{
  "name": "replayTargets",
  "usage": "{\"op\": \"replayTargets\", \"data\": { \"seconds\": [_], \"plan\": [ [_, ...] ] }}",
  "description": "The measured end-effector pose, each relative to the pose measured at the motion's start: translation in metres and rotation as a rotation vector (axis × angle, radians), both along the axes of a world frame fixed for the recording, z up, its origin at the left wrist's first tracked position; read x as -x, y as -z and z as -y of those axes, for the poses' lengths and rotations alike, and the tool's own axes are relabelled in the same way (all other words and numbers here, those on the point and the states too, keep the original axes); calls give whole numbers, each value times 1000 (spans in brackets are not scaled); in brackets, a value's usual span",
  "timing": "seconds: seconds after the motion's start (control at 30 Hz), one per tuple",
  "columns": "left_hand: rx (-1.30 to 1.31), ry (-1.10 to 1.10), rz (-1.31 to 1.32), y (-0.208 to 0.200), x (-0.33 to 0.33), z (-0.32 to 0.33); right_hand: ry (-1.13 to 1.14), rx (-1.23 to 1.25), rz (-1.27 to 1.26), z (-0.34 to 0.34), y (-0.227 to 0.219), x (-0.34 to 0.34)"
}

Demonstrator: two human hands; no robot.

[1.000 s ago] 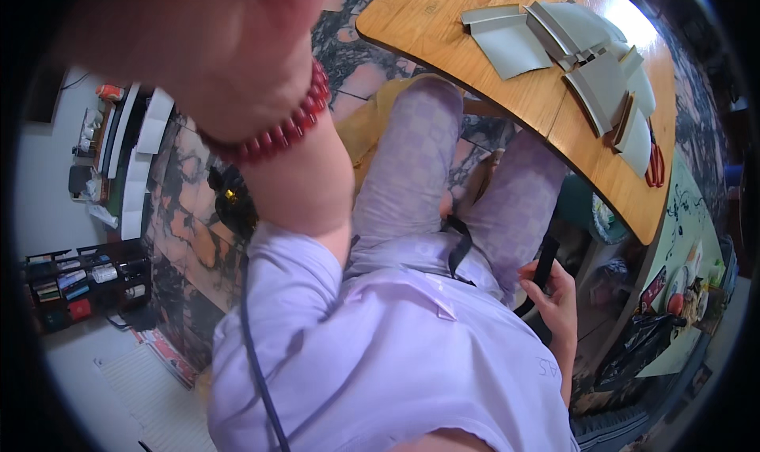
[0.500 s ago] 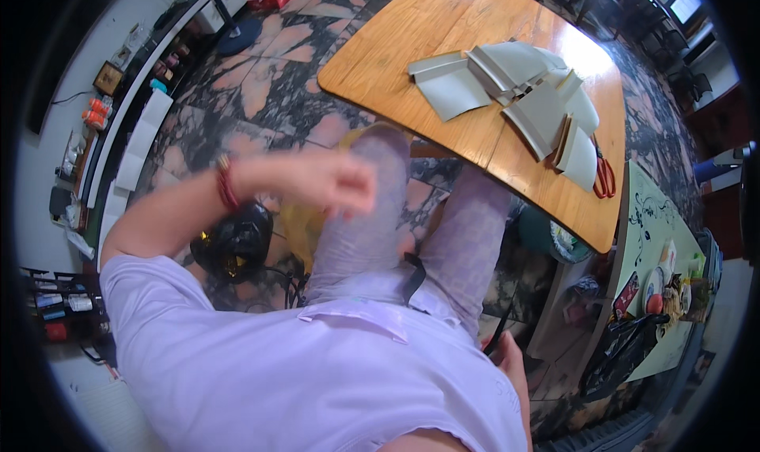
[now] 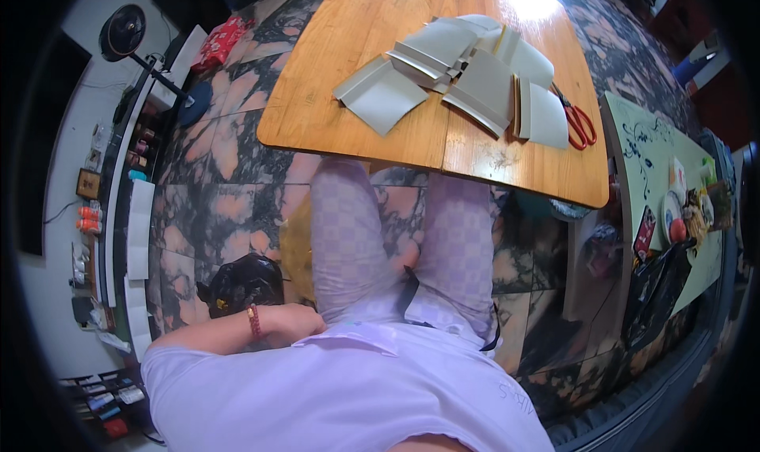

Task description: The person folds multiple sheets of gold and white paper on a wooden table. They repeatedly fold the sheets in half, smooth the creases, and stack them. The person briefly adjusts their head-mounted camera strap before resuming the folding task.

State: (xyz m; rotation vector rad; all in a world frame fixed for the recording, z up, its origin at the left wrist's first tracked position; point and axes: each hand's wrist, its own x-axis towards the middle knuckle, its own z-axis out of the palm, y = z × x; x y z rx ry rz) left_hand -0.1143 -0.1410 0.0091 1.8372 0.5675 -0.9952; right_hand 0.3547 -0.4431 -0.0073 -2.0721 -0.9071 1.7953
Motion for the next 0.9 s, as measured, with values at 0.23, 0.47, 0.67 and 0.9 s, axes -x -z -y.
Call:
{"op": "replayTargets", "data": {
  "seconds": [0.23, 0.47, 0.67, 0.9],
  "plan": [
    [150, -322, 29, -3, 10, 8, -35, -54, 34, 6, -7, 21],
    [221, -223, -29, -3, 6, 1, -70, -72, 75, 19, -21, 30],
    [245, -263, 2, 16, 25, 8, -92, -66, 111, 35, -30, 38],
    [247, -480, -15, -16, 21, 13, -157, -72, 170, 50, -39, 45]
  ]
}}
